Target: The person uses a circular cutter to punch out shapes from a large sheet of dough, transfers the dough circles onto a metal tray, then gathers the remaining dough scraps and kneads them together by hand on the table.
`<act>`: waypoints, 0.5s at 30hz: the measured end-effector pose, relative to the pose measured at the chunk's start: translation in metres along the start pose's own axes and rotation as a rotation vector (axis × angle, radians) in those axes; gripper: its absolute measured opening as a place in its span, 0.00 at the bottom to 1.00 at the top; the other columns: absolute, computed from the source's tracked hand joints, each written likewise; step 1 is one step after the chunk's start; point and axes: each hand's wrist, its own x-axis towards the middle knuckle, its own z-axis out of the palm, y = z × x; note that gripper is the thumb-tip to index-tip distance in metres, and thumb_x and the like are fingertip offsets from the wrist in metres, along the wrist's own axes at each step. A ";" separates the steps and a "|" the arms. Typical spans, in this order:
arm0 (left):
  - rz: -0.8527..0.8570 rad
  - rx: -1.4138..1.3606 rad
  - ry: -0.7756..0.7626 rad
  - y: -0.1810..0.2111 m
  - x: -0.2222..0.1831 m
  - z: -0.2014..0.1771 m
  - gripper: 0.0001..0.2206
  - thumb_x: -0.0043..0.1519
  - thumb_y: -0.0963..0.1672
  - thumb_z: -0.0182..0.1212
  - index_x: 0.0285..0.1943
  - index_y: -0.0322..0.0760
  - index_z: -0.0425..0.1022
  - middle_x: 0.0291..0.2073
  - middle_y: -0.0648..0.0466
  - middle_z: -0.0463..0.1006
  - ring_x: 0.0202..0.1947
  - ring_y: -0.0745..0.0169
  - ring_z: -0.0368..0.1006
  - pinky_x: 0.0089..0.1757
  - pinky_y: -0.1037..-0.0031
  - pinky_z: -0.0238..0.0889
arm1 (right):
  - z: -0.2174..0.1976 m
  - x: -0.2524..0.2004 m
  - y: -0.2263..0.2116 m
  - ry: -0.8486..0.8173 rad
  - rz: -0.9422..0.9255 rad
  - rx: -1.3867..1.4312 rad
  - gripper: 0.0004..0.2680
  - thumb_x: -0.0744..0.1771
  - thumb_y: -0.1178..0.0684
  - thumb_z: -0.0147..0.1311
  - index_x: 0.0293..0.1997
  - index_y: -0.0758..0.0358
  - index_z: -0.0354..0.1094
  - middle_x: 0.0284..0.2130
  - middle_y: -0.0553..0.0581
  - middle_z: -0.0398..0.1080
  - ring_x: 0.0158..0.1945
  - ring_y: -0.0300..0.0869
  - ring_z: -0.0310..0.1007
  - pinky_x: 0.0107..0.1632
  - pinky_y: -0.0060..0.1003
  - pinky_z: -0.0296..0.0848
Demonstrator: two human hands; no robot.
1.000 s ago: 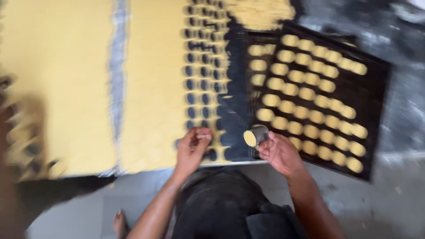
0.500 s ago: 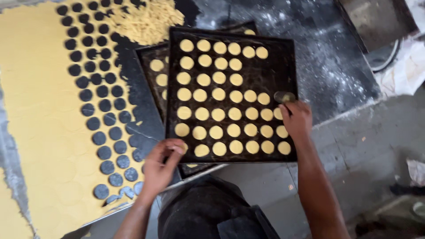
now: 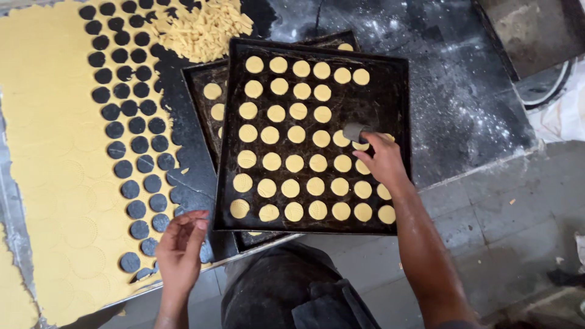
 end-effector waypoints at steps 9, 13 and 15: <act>-0.014 0.106 0.042 0.004 -0.023 -0.007 0.10 0.65 0.38 0.61 0.54 0.27 0.74 0.49 0.48 0.82 0.46 0.67 0.76 0.50 0.75 0.67 | 0.001 0.010 0.002 -0.146 0.194 0.013 0.20 0.61 0.53 0.71 0.56 0.68 0.71 0.48 0.67 0.76 0.40 0.53 0.79 0.40 0.43 0.77; 0.007 0.073 0.013 0.005 -0.027 -0.016 0.09 0.66 0.38 0.60 0.53 0.26 0.75 0.50 0.48 0.81 0.48 0.67 0.75 0.50 0.75 0.67 | 0.003 0.020 -0.001 -0.157 0.176 -0.031 0.20 0.61 0.53 0.71 0.56 0.67 0.72 0.47 0.68 0.76 0.40 0.51 0.80 0.40 0.42 0.78; -0.016 0.038 0.082 0.008 -0.029 -0.024 0.08 0.67 0.38 0.59 0.53 0.26 0.75 0.50 0.49 0.81 0.47 0.68 0.74 0.48 0.76 0.66 | -0.003 0.022 -0.006 -0.098 0.133 0.006 0.19 0.62 0.53 0.71 0.55 0.69 0.72 0.45 0.67 0.77 0.45 0.50 0.80 0.41 0.41 0.77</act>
